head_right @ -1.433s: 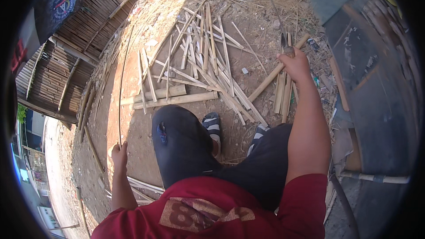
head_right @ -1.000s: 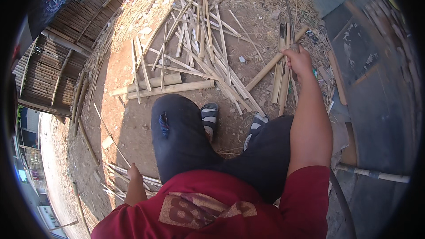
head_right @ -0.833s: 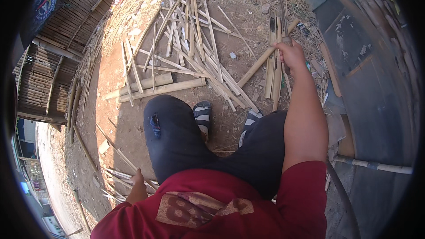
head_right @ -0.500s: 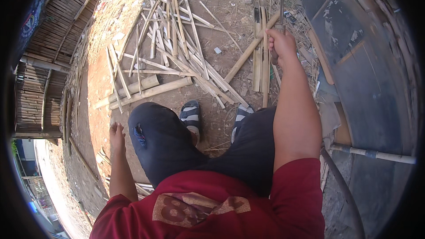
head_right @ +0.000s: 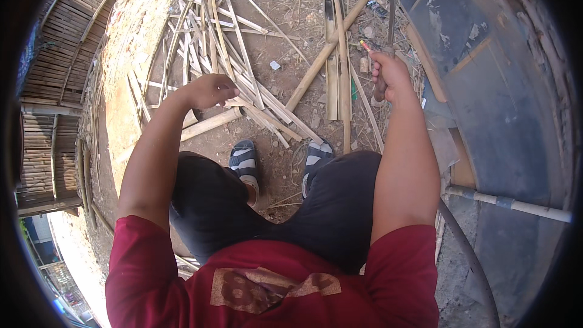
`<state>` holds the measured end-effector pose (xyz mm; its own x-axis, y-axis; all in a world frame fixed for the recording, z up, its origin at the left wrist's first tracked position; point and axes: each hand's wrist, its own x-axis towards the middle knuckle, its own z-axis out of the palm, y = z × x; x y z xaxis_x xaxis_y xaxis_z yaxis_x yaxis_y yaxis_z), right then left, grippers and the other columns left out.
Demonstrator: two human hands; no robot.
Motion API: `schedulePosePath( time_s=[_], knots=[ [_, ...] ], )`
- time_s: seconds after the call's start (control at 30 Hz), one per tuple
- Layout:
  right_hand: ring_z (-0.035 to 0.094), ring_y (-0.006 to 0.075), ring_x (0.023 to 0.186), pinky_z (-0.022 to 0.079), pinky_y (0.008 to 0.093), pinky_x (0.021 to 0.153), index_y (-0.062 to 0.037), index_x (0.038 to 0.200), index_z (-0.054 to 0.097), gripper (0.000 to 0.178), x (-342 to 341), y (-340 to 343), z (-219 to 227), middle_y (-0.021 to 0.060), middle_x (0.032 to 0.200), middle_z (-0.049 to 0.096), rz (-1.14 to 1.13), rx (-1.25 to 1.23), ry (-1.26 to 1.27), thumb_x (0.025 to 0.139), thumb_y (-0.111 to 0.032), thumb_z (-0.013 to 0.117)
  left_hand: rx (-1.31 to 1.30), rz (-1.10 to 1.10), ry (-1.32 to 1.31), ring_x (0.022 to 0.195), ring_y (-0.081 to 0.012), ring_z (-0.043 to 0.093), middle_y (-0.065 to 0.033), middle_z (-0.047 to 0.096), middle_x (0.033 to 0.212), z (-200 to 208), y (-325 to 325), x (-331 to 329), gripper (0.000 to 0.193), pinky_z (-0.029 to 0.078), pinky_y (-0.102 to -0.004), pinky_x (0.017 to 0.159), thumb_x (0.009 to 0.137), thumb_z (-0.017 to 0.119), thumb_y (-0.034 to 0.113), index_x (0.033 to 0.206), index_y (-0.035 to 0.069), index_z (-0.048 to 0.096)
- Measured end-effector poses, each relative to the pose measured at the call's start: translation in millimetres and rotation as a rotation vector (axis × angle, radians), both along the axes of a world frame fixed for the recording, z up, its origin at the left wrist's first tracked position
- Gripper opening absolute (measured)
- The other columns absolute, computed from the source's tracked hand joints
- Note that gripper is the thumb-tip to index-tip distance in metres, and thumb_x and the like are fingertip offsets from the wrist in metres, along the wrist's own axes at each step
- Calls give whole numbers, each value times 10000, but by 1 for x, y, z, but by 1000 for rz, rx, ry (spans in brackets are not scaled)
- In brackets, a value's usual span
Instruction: The person uses a large blade to strip outer layers and refine pieces of bamboo by hand, repeatedly drawing the blade along the lengths of the bamboo strips while holding them against their lap or the ground.
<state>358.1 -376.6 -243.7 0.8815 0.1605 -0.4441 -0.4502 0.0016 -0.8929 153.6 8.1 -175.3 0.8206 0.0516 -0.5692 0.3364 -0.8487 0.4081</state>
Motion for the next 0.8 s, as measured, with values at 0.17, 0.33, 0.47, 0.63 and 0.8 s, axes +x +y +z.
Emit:
schedulePosePath(
  time_s=[0.17, 0.33, 0.47, 0.63, 0.8],
  knots=[
    [584, 103, 631, 470, 267, 533, -77, 912, 611, 200, -3, -44, -45, 1, 751, 597, 263, -205, 62, 891, -208, 761, -10, -47, -80, 946, -260, 730, -178, 723, 1122, 12, -20, -4, 530, 550, -399, 881, 980, 648, 437, 1265, -10, 637],
    [634, 155, 736, 537, 314, 651, -4, 976, 649, 290, -63, -85, -219, 59, 870, 674, 382, -508, -180, 828, -196, 809, -205, 67, 26, 779, -191, 720, -150, 712, 1024, 25, 0, -50, 442, 554, -343, 698, 986, 690, 307, 1256, -34, 613],
    [655, 332, 1051, 512, 412, 929, 49, 1128, 677, 577, -97, -72, -304, 208, 1119, 689, 476, -796, -366, 750, -361, 827, -256, 281, 34, 741, -167, 704, -114, 707, 960, 26, 0, -73, 425, 543, -327, 677, 985, 698, 304, 1240, -25, 613],
    [713, 369, 979, 534, 427, 912, 32, 1116, 714, 548, -105, -39, -329, 220, 985, 741, 492, -738, -342, 729, -343, 820, -368, 461, 91, 717, -132, 678, -50, 696, 949, 2, -3, -87, 396, 534, -292, 661, 1001, 679, 302, 1248, 2, 603],
    [715, 350, 905, 541, 430, 853, 1, 1031, 734, 447, -98, -28, -325, 209, 944, 737, 463, -772, -335, 727, -316, 819, -392, 482, 18, 801, -121, 656, -66, 704, 975, -9, 3, -85, 391, 537, -272, 673, 1010, 663, 309, 1261, 16, 603]
  ],
)
